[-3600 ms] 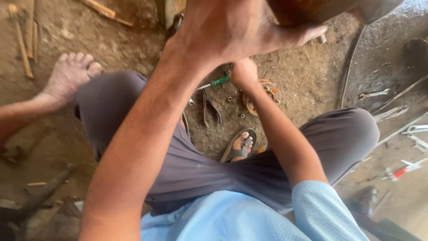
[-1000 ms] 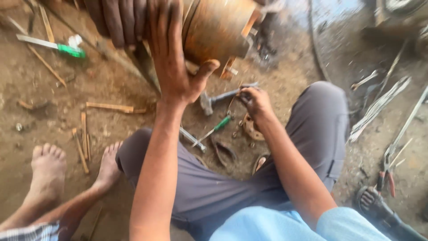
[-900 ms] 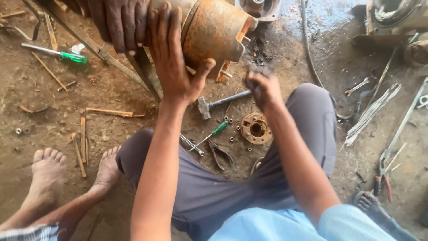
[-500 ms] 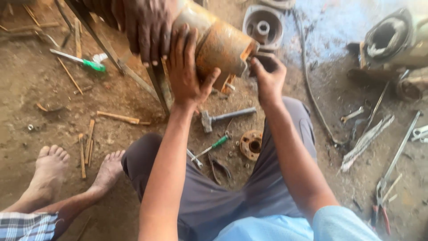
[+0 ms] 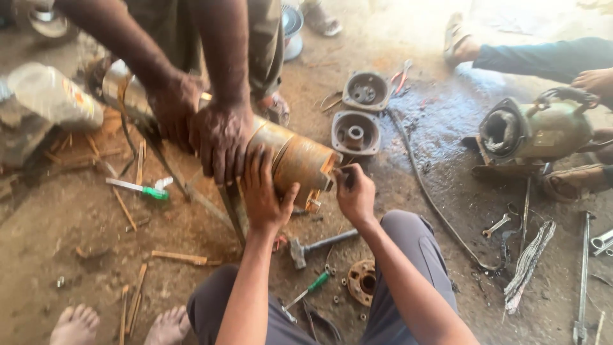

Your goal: The person sits on the ground holding a rusty cylindrical pump housing and repeatedly strikes it with a hammer to loosen a stuck end cap, then pries at the cap by hand. They later hold the pump body while hammering a flange piece alongside other workers.

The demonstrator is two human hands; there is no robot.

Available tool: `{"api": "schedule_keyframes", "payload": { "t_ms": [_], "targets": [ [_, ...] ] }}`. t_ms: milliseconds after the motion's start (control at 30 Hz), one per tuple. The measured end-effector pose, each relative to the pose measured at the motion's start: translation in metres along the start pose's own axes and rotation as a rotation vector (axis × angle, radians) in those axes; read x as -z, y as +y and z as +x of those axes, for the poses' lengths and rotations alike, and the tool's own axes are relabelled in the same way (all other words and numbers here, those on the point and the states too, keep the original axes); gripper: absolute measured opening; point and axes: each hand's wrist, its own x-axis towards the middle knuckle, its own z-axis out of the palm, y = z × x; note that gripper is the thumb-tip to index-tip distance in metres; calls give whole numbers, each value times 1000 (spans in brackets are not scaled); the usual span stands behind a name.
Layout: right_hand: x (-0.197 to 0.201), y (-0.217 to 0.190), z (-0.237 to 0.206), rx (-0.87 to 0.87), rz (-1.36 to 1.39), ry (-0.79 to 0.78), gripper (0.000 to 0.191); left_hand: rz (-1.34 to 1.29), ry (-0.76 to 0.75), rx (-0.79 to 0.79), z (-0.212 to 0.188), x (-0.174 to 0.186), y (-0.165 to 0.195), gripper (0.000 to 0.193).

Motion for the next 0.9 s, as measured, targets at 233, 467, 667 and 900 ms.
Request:
{"api": "schedule_keyframes", "payload": {
  "t_ms": [233,467,667,900],
  "targets": [
    [-12,31,15,-70,-45,-150,35,-8,69,-36,1,-8,0,86],
    [-13,45,29,-151,-29,-191,29,-22,5,38,-10,-8,-2,81],
    [12,32,-6,27,-52,-269,32,-22,83,-4,-12,-17,-8,81],
    [33,49,-8,282,-354,-351,28,12,45,6,-7,-12,-2,82]
  ]
}}
